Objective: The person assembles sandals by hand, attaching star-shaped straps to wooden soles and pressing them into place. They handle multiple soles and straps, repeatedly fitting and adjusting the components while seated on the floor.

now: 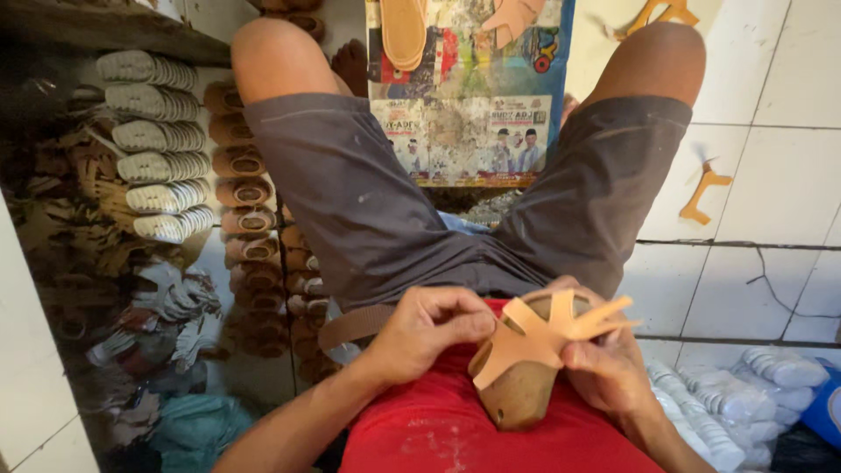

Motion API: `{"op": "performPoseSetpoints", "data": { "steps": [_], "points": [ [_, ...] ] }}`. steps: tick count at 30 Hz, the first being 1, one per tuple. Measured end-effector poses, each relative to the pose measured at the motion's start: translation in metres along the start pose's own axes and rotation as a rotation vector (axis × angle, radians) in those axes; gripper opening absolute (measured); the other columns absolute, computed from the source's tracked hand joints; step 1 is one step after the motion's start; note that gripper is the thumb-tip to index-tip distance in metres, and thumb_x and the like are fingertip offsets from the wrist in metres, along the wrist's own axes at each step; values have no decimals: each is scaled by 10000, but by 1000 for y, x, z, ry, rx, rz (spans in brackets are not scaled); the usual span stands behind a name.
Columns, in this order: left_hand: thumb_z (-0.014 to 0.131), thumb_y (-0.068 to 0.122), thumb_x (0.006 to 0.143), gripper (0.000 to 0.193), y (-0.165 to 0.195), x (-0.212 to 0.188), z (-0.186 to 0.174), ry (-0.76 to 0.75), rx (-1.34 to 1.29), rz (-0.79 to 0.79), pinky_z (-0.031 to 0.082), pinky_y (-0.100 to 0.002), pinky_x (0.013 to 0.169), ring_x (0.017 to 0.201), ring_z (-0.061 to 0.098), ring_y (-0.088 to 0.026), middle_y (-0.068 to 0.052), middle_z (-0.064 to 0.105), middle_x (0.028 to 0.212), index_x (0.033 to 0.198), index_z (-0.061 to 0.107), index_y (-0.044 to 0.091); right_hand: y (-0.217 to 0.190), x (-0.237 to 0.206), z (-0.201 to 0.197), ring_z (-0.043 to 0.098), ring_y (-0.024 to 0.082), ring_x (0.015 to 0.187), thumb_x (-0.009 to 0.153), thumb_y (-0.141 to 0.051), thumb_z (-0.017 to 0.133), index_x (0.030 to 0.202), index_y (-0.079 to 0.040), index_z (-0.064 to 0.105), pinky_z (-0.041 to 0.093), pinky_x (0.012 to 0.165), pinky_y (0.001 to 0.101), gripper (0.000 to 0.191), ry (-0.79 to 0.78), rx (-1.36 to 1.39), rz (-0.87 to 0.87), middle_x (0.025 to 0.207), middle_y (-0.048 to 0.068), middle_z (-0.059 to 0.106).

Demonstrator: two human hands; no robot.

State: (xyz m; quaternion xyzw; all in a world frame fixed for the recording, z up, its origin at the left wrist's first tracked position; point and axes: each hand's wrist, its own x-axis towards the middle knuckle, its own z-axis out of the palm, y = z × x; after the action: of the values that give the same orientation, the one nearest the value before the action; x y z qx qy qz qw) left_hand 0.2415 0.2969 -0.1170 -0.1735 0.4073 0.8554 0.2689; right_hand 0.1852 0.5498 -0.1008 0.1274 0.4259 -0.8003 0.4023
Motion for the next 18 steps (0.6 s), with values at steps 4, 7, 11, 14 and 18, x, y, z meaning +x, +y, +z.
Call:
{"op": "performPoseSetpoints", "data": {
  "steps": [4, 7, 11, 14, 18],
  "points": [
    [684, 91, 1019, 132, -18, 7, -9, -1, -310, -18, 537, -272, 828, 872, 660, -101, -44, 709, 972, 1064, 691, -33, -5, 13, 21, 620, 263, 1152, 758, -220, 878, 1311, 51, 556, 480, 986, 396, 696, 58, 19, -30, 1219, 138, 636],
    [657, 84, 1010, 154, -22, 12, -15, 32, -419, -17, 532, -274, 827, 866, 669, -122, -65, 713, 985, 1118, 677, -23, -18, 26, 37, 626, 228, 1136, 756, -186, 825, 1308, 34, 578, 478, 974, 367, 642, 95, -38, -7, 1192, 111, 671],
    [633, 150, 1070, 165, -13, 18, -15, 0, -494, 53, 538, -293, 603, 768, 684, -173, -103, 721, 960, 1109, 640, -10, -34, 45, 50, 639, 183, 1047, 738, -118, 787, 1244, -20, 619, 493, 918, 345, 542, 116, -94, 75, 1112, 66, 701],
    [578, 126, 1026, 186, -6, 22, -9, 164, -486, -34, 559, -284, 625, 780, 690, -175, -115, 713, 978, 1136, 615, -19, -35, 49, 52, 614, 168, 1034, 782, -89, 810, 1167, 9, 621, 484, 908, 340, 440, 82, -127, 37, 1075, 56, 652],
    [574, 139, 993, 213, 6, 19, 1, 193, -428, -44, 560, -297, 630, 767, 683, -169, -105, 717, 962, 1120, 630, -22, -29, 42, 41, 607, 170, 1028, 812, -92, 810, 1157, -3, 629, 482, 914, 346, 399, 30, -63, 46, 1081, 70, 648]
  ]
}}
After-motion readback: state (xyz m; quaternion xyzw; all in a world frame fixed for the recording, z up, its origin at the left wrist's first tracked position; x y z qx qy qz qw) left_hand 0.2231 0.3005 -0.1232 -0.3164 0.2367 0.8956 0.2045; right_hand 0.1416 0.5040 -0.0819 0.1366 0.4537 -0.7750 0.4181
